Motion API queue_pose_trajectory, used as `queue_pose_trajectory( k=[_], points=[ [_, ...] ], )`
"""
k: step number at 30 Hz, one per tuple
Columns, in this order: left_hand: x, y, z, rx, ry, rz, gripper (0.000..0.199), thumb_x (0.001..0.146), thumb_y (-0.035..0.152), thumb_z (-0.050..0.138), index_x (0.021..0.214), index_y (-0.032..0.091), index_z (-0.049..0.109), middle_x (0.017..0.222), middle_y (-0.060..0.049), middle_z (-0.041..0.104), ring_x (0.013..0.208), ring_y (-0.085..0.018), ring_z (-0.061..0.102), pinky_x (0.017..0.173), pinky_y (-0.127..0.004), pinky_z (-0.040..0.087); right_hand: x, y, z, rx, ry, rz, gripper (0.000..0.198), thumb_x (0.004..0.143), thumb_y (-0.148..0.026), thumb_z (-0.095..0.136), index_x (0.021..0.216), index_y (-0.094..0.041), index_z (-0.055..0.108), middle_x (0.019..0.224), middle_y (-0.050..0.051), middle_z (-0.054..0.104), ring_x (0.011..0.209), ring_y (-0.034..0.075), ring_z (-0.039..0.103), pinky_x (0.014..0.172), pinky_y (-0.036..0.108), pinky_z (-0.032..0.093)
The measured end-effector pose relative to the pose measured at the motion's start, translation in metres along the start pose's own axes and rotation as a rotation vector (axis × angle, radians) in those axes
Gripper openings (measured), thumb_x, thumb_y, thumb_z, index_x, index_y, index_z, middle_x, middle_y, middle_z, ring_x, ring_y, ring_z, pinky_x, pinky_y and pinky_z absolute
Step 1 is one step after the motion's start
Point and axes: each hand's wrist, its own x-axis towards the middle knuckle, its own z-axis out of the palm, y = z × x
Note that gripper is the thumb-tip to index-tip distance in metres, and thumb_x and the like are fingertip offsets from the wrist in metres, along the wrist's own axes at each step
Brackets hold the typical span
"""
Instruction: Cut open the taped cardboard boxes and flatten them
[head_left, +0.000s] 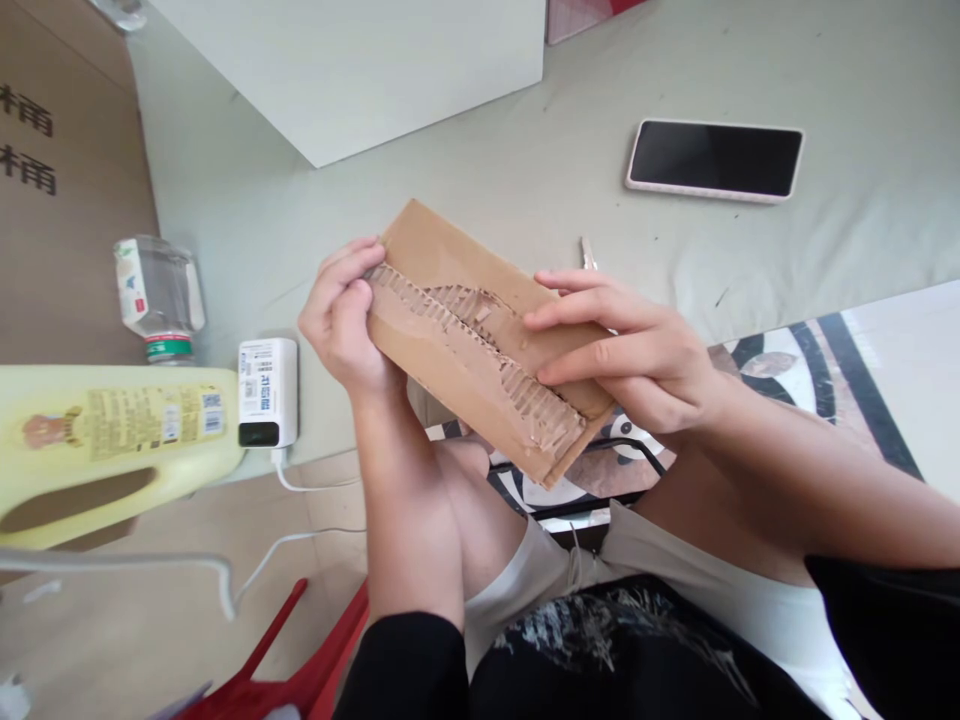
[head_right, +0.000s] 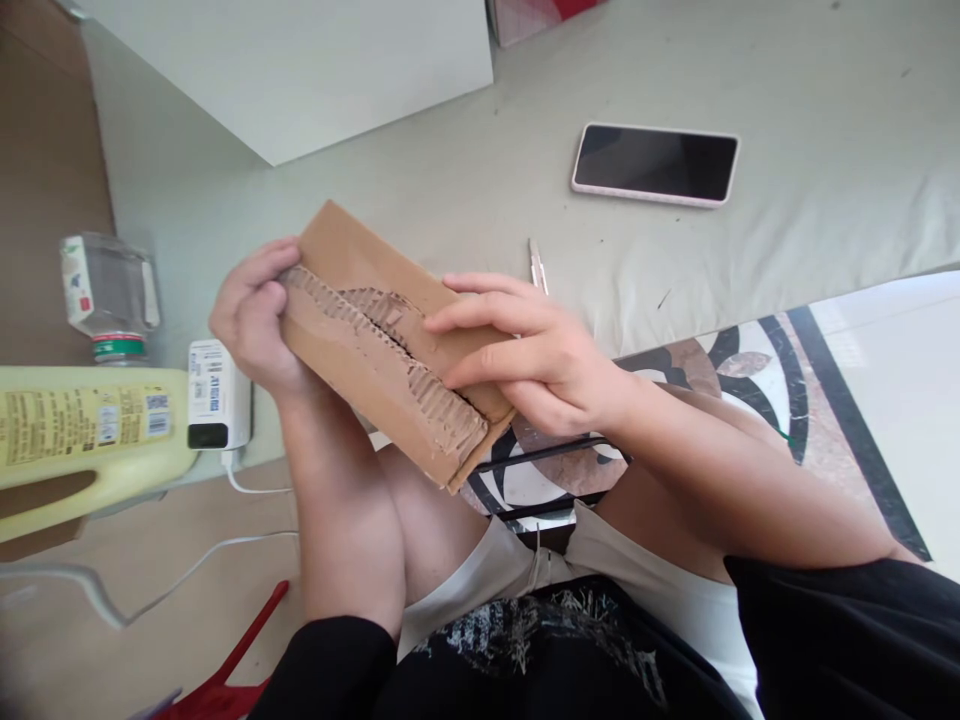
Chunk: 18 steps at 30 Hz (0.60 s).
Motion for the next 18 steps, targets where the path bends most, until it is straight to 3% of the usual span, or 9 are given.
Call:
queue_pose_trajectory(
  k=[10, 14, 18],
  points=[
    [0.000, 0.006, 0.006, -0.025, 0.062, -0.052, 0.038, 0.072, 0.005, 0.044, 0.083, 0.014, 0.079, 0.093, -0.006, 0.077, 0.098, -0.020, 0.069, 0.099, -0.040, 0.050, -0.002, -0.001, 0.001, 0.139, 0.003, 0.148, 0.024, 0.090, -0.030, 0.051, 0.087, -0.030, 0.074, 0.127, 0.001, 0.067, 0.136, 0.028, 0.053, 0.122, 0.056, 0.037],
    [0.001, 0.007, 0.004, 0.002, 0.072, -0.097, 0.037, 0.071, 0.007, 0.044, 0.081, 0.013, 0.078, 0.091, -0.007, 0.076, 0.096, -0.020, 0.069, 0.095, -0.039, 0.051, -0.005, -0.007, 0.005, 0.150, 0.065, 0.250, 0.024, 0.092, -0.033, 0.051, 0.106, -0.029, 0.070, 0.134, 0.004, 0.063, 0.133, 0.027, 0.055, 0.119, 0.053, 0.042],
    [0.003, 0.007, -0.002, 0.100, 0.149, -0.151, 0.036, 0.075, 0.014, 0.039, 0.081, 0.009, 0.074, 0.093, -0.010, 0.074, 0.099, -0.021, 0.066, 0.097, -0.039, 0.051, -0.007, -0.006, 0.009, 0.209, 0.189, 0.306, 0.043, 0.093, -0.053, 0.049, 0.128, -0.030, 0.058, 0.138, 0.005, 0.060, 0.132, 0.028, 0.055, 0.112, 0.051, 0.048]
  ],
)
